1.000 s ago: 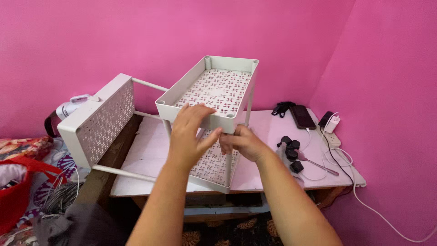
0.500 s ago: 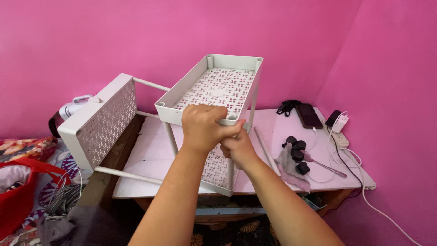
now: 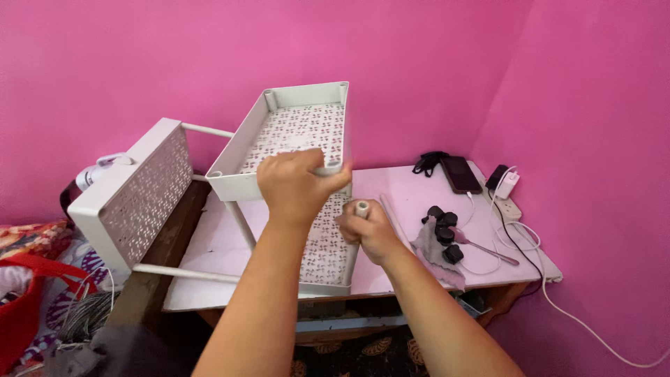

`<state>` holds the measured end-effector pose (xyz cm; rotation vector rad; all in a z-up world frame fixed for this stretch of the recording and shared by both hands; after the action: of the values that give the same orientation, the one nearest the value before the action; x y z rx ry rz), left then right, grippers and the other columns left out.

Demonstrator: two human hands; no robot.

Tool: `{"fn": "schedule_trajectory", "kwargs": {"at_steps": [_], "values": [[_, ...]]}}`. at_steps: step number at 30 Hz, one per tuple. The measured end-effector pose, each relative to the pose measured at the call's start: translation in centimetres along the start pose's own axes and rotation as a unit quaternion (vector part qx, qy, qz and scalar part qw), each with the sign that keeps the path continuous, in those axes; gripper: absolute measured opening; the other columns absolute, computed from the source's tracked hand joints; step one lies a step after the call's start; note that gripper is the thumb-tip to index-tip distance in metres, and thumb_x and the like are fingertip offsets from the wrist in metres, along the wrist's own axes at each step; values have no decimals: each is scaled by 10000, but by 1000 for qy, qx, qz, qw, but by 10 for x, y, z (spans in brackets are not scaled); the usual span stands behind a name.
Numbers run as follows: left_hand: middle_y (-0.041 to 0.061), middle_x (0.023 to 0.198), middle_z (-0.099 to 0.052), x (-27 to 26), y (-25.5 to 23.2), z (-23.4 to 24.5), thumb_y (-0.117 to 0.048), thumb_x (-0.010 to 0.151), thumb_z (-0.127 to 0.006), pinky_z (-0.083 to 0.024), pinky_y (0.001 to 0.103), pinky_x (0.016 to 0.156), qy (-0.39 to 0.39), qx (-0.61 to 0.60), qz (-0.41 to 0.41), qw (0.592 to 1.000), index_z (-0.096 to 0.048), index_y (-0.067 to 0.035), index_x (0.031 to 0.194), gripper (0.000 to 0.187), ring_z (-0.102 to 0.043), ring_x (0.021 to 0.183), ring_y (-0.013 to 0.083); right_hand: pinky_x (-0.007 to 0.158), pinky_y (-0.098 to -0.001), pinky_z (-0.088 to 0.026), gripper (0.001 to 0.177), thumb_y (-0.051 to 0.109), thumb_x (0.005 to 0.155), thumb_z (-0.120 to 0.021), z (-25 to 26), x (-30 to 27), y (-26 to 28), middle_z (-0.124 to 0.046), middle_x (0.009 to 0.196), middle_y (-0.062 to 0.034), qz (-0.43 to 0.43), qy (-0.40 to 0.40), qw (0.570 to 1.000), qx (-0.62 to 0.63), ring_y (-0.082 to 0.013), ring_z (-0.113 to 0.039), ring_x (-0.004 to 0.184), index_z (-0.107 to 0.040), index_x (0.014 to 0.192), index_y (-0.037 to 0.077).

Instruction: The person assembles a white plastic three-tier shelf by inserting vertical poles into perforated trays and connecting the components. The person then disassembles the structure by removing the poles and separating the trays.

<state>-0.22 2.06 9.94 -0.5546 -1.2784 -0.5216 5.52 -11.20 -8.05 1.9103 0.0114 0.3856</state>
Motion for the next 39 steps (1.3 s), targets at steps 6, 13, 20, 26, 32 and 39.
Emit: {"fn": "schedule_trajectory", "kwargs": {"at_steps": [6, 13, 20, 26, 32, 39], "values": [[19, 474, -480, -8, 2, 1, -389, 665, -873, -349, 406, 616, 32, -34, 6, 999, -576, -124, 542, 416, -509, 493, 242, 635, -293, -366, 143, 157, 1009, -601, -15, -9, -2, -479, 752, 8, 27, 93, 991, 94, -113, -427, 662, -520, 903, 105], [-4, 616, -565, -19, 49, -10, -387, 606, -843, -284, 441, 857, 127, -135, 78, 980, -605, -116, 601, 362, -541, 795, 208, 988, -382, -492, 441, 424, 1015, -484, -10, -4, -20, -679, 1080, -71, 5, -54, 997, 55, -216, -615, 1067, -631, 1192, 48], [32, 1208, -660, -17, 119, -7, -357, 678, -765, -256, 549, 1114, 173, -240, 146, 944, -631, -113, 811, 309, -395, 1346, 342, 950, -372, -501, 471, 271, 883, -723, 57, 5, -46, -618, 1196, -92, -60, -114, 956, -265, -219, -595, 1110, -589, 1294, 82], [34, 1239, -734, -15, 156, 1, -125, 698, -671, -174, 591, 1256, 247, -318, 214, 890, -748, -107, 815, 141, -196, 1593, 373, 968, -409, -513, 655, 260, 820, -776, 167, 36, -62, -559, 1264, -147, 5, -300, 876, -378, -303, -588, 1160, -517, 1380, 43], [86, 1051, -795, -35, 207, -14, -82, 648, -538, -247, 570, 1224, 208, -392, 312, 840, -604, -82, 619, 72, -262, 1632, 336, 1060, -451, -392, 784, 220, 844, -775, 159, 54, -13, -468, 1431, -216, 132, -264, 900, -321, -351, -461, 1328, -377, 1489, 20], [14, 1339, -608, -30, 239, -5, -136, 644, -598, -165, 539, 1244, 248, -163, 216, 930, -652, -160, 774, 143, -392, 1429, 330, 1032, -480, -522, 422, 261, 1002, -582, 135, 53, 12, -720, 1142, -195, 20, -81, 996, 19, -319, -705, 1067, -626, 1273, -60]]}}
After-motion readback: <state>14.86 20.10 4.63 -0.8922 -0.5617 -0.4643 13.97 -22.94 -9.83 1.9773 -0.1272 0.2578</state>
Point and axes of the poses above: each hand's wrist, its own x-axis towards the middle knuckle, its own z-axis out of the back of the hand, y = z × x, the point moved 8 cm from there along x, towards the middle knuckle
